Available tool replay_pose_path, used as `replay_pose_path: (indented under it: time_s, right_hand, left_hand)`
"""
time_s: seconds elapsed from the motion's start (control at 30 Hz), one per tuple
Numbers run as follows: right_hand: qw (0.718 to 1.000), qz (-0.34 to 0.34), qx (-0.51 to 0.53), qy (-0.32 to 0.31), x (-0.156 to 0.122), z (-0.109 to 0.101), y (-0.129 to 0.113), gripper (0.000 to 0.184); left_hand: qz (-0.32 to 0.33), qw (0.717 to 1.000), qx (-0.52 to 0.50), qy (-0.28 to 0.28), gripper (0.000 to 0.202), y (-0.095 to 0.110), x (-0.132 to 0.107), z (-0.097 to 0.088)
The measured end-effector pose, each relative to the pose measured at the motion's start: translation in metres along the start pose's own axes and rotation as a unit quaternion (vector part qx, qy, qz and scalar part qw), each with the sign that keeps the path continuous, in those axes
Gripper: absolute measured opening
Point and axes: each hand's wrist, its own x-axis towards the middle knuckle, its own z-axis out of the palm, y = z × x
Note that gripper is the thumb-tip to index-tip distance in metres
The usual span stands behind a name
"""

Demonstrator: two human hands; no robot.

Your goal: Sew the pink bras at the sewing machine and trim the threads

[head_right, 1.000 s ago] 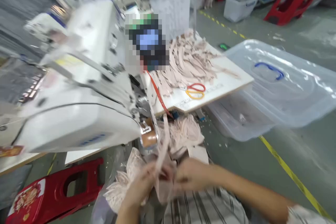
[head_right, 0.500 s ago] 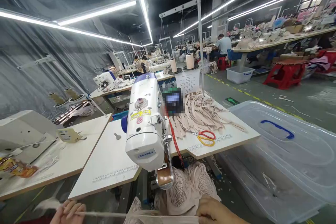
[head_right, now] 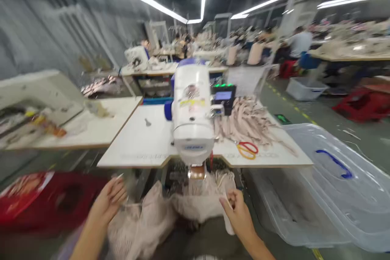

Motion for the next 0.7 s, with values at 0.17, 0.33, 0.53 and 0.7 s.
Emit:
replay_pose_path:
  time_s: [0.17,0.33,0.53,0.7]
  right_hand:
    - [0.979,-0.042,0.045,-0.196,-0.004,0.033,-0.049,0.04]
    - [0.935,-0.063,0.089,-0.336,0.004,0.042,-0.073,0.045]
    - [0.917,-0.117,-0.005,-0.381,0.019,0.033,-0.073,0.034]
    - [0.903,-0.098,-0.066,-0.412,0.034,0.033,-0.055,0.032]
  left_hand:
    - [-0.116,0.988,0.04,-0.097,0.045,-0.072,-0.026,0.057]
    - [-0.118,0.97,0.092,-0.194,0.033,-0.093,-0.051,0.084]
    - [0.016,0.906,0.309,-0.289,0.027,-0.098,-0.046,0.092]
    - [0.0,0.934,0.275,-0.227,0.012,-0.115,-0.039,0.087]
